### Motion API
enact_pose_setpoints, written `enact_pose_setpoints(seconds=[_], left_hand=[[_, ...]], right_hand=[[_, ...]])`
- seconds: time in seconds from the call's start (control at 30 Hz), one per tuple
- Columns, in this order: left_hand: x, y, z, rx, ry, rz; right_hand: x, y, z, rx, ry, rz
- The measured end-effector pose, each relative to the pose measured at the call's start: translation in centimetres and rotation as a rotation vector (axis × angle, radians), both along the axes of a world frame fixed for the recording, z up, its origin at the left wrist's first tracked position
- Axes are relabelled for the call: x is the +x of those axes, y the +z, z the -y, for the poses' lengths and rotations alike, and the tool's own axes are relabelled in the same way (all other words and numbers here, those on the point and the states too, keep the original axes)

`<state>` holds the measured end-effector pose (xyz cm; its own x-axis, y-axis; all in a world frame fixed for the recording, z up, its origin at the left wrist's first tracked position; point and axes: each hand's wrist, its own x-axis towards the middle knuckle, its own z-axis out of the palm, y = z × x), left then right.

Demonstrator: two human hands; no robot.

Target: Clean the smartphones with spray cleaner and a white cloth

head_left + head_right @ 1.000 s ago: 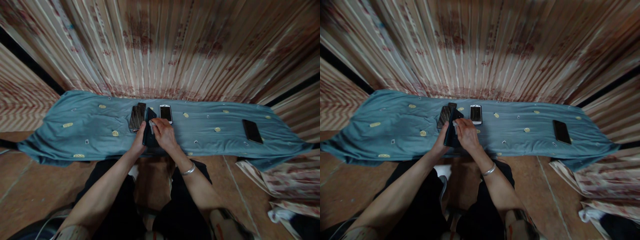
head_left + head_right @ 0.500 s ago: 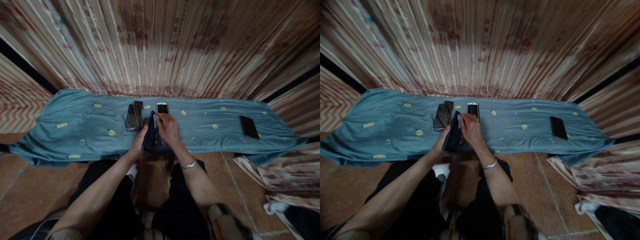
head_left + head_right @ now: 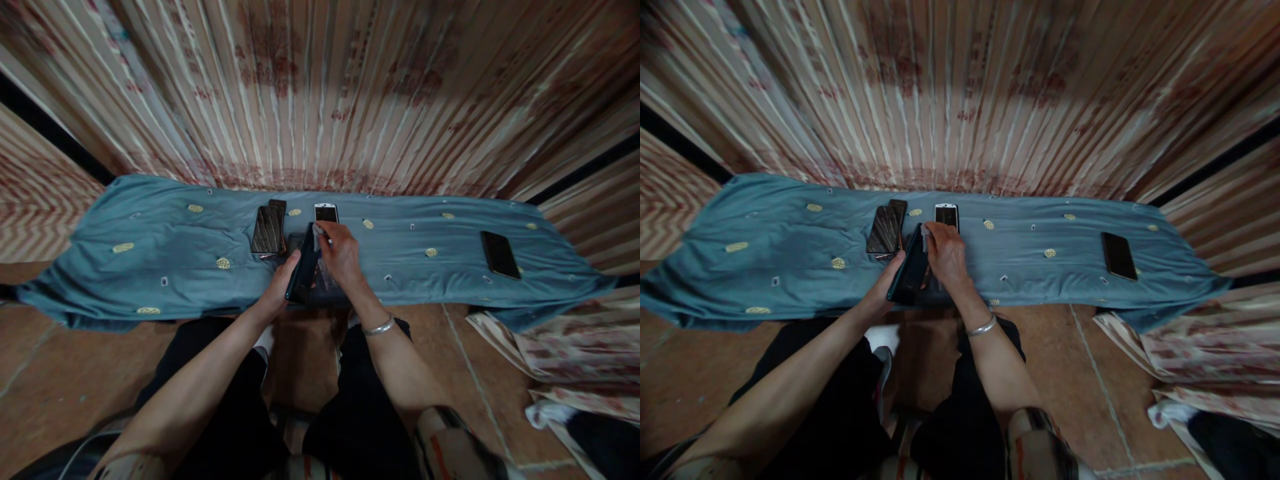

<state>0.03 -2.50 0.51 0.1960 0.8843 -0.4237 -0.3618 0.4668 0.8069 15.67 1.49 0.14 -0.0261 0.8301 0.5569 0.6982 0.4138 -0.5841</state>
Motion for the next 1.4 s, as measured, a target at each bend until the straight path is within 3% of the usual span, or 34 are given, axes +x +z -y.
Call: enact_pose_setpoints(seconds=[0.43,0.77,1.4], left_hand=[[0.2,0.0,-1.0,0.039,0.085,0.051],[0.1,-0.9,-0.6,0.034,-0.004,-0.049],[0.0,1.4,-0.7,-0.013,0.029,0.097]], right_hand=[[-1.3,-0.1,1.6,0.017,0.090,0.117],[0.2,-0.3,0.6,0.004,0.029,0.031],[1.4,-2.4,-0.9,-0.041,-0.052,0.014]])
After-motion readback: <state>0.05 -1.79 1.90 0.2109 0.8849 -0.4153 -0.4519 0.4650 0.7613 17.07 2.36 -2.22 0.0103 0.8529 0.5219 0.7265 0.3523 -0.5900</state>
